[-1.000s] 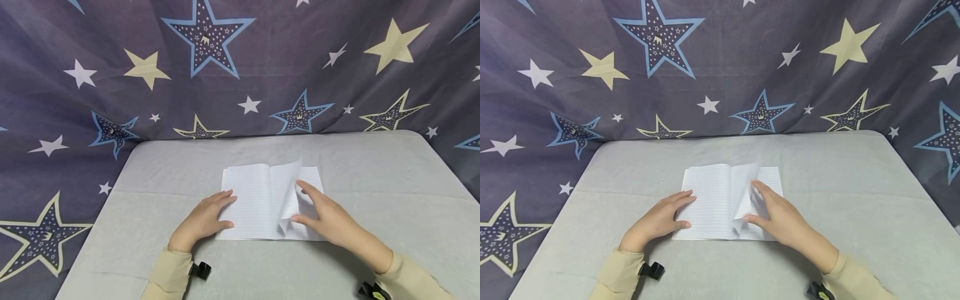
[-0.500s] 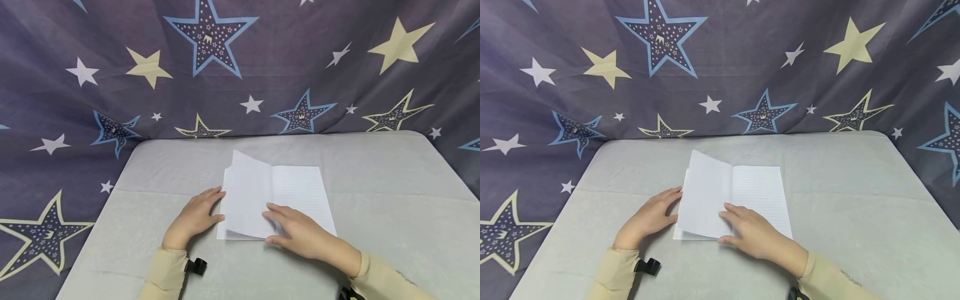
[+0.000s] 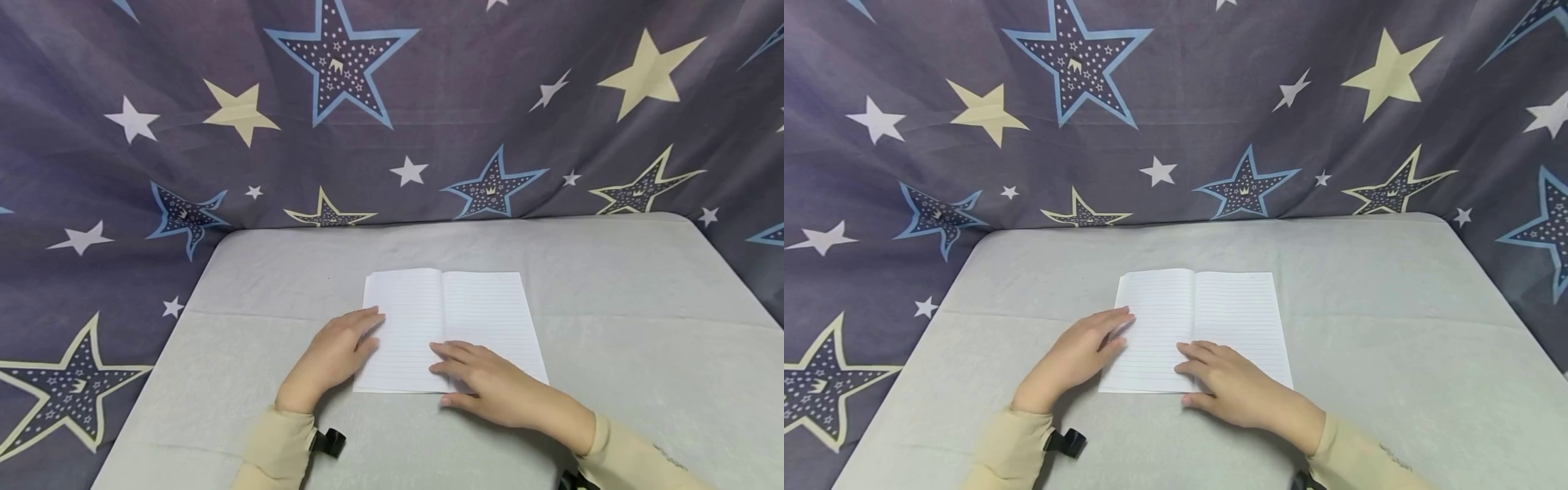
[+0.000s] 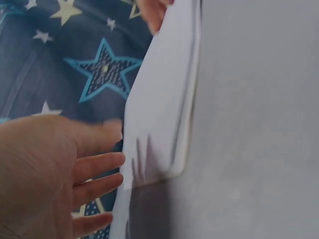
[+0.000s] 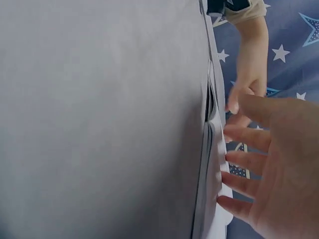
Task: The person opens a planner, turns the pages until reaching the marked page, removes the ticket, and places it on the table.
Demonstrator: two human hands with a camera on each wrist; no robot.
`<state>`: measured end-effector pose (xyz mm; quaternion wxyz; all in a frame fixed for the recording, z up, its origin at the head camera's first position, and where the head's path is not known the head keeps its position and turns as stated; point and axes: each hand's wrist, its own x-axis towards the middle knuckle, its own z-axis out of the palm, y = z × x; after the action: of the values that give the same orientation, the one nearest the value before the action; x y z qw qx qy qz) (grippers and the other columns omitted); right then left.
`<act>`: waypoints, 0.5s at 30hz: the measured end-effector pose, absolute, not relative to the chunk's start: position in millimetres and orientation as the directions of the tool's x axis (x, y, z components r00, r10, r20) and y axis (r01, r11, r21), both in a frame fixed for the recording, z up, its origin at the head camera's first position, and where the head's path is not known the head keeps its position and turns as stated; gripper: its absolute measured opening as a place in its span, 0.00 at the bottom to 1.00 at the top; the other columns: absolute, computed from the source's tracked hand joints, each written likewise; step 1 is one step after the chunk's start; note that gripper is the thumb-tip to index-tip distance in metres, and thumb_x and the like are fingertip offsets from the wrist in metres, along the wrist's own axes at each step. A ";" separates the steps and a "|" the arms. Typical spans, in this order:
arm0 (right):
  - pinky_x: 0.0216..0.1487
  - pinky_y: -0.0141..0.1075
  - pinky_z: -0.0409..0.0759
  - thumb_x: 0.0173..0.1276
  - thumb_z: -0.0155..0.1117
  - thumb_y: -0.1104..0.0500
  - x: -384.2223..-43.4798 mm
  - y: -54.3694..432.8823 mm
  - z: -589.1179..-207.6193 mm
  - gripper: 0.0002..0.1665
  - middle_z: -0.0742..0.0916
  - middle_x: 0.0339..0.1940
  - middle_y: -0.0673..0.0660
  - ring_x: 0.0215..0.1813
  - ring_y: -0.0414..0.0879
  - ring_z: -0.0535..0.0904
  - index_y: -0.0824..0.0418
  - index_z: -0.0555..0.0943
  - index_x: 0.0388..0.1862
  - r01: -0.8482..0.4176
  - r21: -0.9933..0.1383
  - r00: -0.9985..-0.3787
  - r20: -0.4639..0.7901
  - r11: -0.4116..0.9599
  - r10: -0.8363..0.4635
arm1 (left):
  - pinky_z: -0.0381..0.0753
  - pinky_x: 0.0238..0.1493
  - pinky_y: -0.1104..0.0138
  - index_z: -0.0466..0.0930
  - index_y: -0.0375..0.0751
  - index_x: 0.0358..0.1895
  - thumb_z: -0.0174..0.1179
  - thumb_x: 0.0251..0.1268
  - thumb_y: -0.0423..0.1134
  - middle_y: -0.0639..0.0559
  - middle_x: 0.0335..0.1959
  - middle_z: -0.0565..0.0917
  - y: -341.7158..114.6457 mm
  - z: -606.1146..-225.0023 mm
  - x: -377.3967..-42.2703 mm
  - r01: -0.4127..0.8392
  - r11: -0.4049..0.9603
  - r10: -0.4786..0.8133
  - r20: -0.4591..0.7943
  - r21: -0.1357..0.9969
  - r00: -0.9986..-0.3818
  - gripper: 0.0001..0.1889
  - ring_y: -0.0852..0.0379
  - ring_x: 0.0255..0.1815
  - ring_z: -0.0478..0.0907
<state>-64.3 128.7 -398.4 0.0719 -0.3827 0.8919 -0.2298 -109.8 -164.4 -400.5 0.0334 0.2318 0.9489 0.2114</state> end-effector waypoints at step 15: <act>0.69 0.60 0.64 0.58 0.75 0.48 -74.4 202.1 -396.5 0.39 0.74 0.70 0.64 0.71 0.63 0.66 0.61 0.76 0.66 -0.587 -0.472 -0.776 0.098 0.658 -0.623 | 0.60 0.72 0.47 0.71 0.40 0.70 0.73 0.54 0.47 0.45 0.74 0.66 -162.0 -401.9 -105.2 0.415 0.793 0.488 -0.059 0.446 -0.871 0.39 0.43 0.74 0.61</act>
<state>-74.4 202.1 -396.5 0.0363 -0.3326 0.9096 -0.2462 -105.2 -162.0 -401.9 0.0856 0.2394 0.9430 0.2147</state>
